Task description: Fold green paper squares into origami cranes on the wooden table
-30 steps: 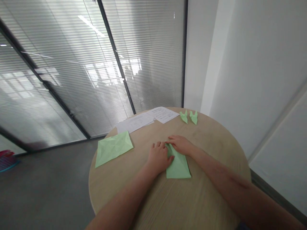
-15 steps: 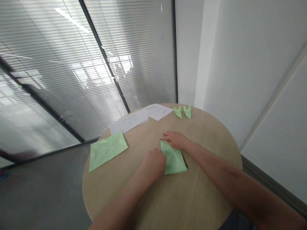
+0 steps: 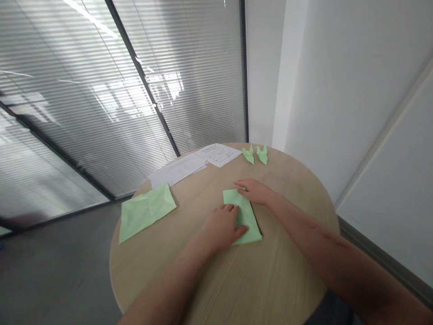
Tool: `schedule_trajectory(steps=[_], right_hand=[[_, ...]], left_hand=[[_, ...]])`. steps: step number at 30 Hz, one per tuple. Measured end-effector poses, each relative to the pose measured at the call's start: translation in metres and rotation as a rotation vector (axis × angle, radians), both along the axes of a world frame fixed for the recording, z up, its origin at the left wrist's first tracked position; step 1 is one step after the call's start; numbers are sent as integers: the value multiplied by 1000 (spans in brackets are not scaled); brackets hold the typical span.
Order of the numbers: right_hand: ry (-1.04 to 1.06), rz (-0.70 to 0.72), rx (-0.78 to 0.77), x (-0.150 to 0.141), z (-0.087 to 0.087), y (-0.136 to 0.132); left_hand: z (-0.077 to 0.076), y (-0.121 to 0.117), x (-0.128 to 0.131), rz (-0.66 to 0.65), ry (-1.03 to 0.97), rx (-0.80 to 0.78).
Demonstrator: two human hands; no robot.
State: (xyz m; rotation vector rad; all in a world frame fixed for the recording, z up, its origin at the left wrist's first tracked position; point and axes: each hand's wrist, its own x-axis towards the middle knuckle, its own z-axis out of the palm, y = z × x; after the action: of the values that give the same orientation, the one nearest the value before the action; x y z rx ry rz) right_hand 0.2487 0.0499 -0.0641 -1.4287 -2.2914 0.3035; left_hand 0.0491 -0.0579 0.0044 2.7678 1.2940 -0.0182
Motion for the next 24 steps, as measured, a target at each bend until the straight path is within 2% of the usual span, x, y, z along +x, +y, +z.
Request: schedule_trajectory(steps=[5,10,13,20,24], right_hand=[[-144,-21,-94,14,6,-8],[-173,-43,-186,14,10,-10],[-179,-50,-217,14,13,-10],[-176,-39,-224,15,13,-7],[-193,-43,-246,15,14,-7]], left_hand=[[-9,-4,0,42,74,-66],[-11,-2,-2,50,127,-128],[-4,-11,-1,44,146,-138],[27,-46,8,-45,174,-194],[32,-56,10,-46,202,-182]])
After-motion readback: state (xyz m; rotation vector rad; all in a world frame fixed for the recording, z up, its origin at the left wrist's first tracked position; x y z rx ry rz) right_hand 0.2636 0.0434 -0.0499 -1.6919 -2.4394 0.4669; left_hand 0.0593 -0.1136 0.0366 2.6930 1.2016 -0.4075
